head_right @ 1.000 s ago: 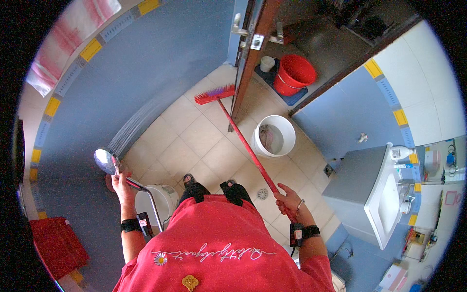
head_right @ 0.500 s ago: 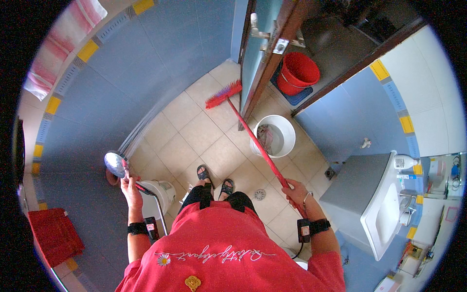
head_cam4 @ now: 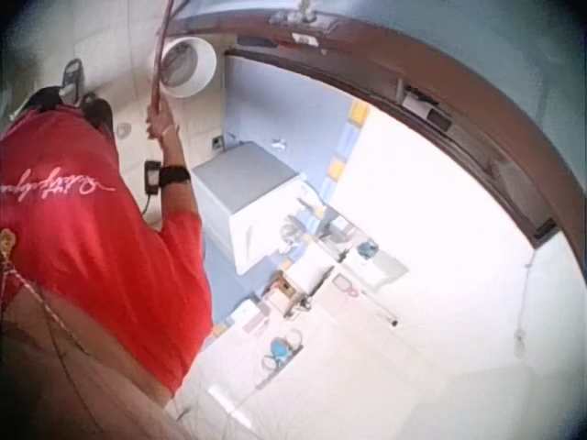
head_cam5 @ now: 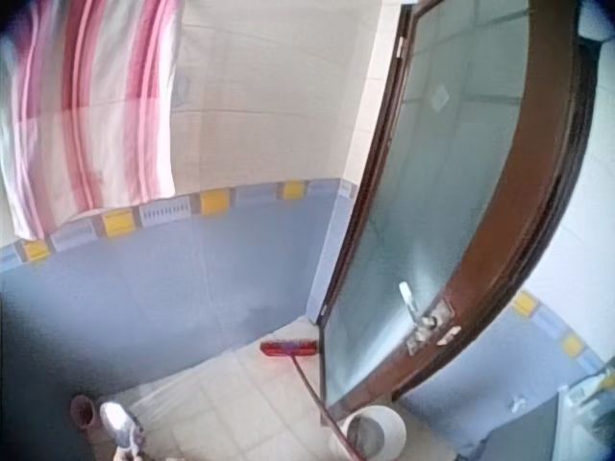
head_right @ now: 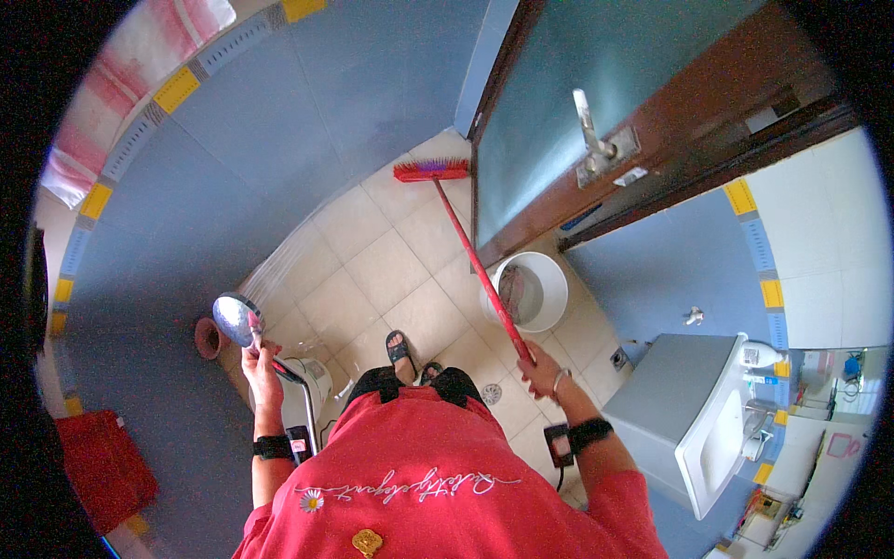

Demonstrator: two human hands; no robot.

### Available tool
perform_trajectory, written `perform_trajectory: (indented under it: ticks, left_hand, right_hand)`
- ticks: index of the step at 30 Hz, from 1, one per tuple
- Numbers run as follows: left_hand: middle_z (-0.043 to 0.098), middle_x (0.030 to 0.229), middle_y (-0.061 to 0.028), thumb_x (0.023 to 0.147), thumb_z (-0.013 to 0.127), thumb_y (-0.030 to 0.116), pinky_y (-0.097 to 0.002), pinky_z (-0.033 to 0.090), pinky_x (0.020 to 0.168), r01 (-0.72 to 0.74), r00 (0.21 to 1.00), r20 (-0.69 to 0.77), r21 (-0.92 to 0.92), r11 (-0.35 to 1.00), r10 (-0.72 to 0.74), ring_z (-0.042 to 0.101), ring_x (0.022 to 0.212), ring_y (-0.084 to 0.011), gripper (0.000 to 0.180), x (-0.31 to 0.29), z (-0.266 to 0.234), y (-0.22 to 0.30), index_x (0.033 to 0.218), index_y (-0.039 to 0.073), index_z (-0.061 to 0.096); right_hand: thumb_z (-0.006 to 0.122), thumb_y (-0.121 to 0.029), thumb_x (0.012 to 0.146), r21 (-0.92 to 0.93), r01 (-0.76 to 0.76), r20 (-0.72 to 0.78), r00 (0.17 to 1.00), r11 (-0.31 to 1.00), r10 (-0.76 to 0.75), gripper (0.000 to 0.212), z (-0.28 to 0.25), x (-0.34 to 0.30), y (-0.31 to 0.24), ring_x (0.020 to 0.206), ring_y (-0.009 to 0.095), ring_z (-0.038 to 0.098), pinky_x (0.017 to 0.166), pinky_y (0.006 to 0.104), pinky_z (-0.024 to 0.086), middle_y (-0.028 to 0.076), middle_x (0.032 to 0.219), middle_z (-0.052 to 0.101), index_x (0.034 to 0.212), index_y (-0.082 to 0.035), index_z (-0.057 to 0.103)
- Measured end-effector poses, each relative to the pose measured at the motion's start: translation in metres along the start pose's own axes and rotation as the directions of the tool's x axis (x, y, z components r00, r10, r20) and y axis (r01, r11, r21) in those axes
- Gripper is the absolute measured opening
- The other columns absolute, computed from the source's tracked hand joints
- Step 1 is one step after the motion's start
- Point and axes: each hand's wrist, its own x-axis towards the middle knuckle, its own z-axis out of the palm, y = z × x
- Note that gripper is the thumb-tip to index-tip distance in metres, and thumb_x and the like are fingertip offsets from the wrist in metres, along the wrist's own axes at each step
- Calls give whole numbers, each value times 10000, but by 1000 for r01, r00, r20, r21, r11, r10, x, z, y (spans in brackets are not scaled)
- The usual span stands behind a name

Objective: The person rinses a cloth in a bucket, then uses a handheld shower head to spray water on the bathroom floor while sweeping with a broom. They move buckets and continue rinsing the cloth, then rinse the cloth under the sink faucet.

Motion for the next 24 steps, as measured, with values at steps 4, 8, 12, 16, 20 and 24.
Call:
perform_trajectory:
  ticks: [4,8,12,16,20,24]
  left_hand:
    - [539,728,-9,784,523,91,-244,396,676,-60,998,-22,-39,997,59,499,686,-100,82,19,-15,6,854,49,510]
    - [536,724,-5,775,526,85,-239,389,665,-12,999,-42,-25,1000,11,493,689,-96,90,28,-24,5,855,46,510]
    - [542,736,-5,777,520,83,-231,391,635,-5,997,-82,-7,1000,5,500,668,-94,97,30,-29,-2,868,48,515]
    - [546,749,2,777,525,82,-216,384,604,-12,995,-100,-97,995,2,499,663,-85,98,28,-26,-10,871,54,518]
    - [538,737,6,774,525,84,-203,366,561,-28,991,-133,-117,993,13,489,654,-74,99,24,-23,-12,867,52,518]
    - [537,734,2,776,528,86,-203,358,549,2,986,-163,-88,996,-16,483,646,-73,101,24,-22,-7,869,49,517]
  right_hand:
    - [503,-249,825,-310,227,-146,948,923,-282,456,13,15,-12,737,313,590,647,395,488,173,900,598,1255,-141,397]
    - [489,-261,834,-403,143,-197,951,904,-238,355,-17,52,-71,637,273,523,560,372,427,139,768,552,1171,-150,483]
    - [472,-288,844,-670,217,-188,875,709,-446,277,-58,79,-148,780,320,597,672,389,474,182,897,609,1025,-93,548]
    - [487,-251,841,-479,50,-207,964,876,-169,216,-94,71,-162,496,187,540,428,348,444,78,655,562,998,-111,533]
    - [494,-261,853,-308,67,-41,996,949,-84,238,-83,46,-127,345,135,422,286,310,348,21,507,428,1069,-160,502]
    - [483,-250,880,-81,-120,-2,993,989,120,328,-72,13,-92,350,124,400,285,278,325,12,531,405,1205,-229,455]
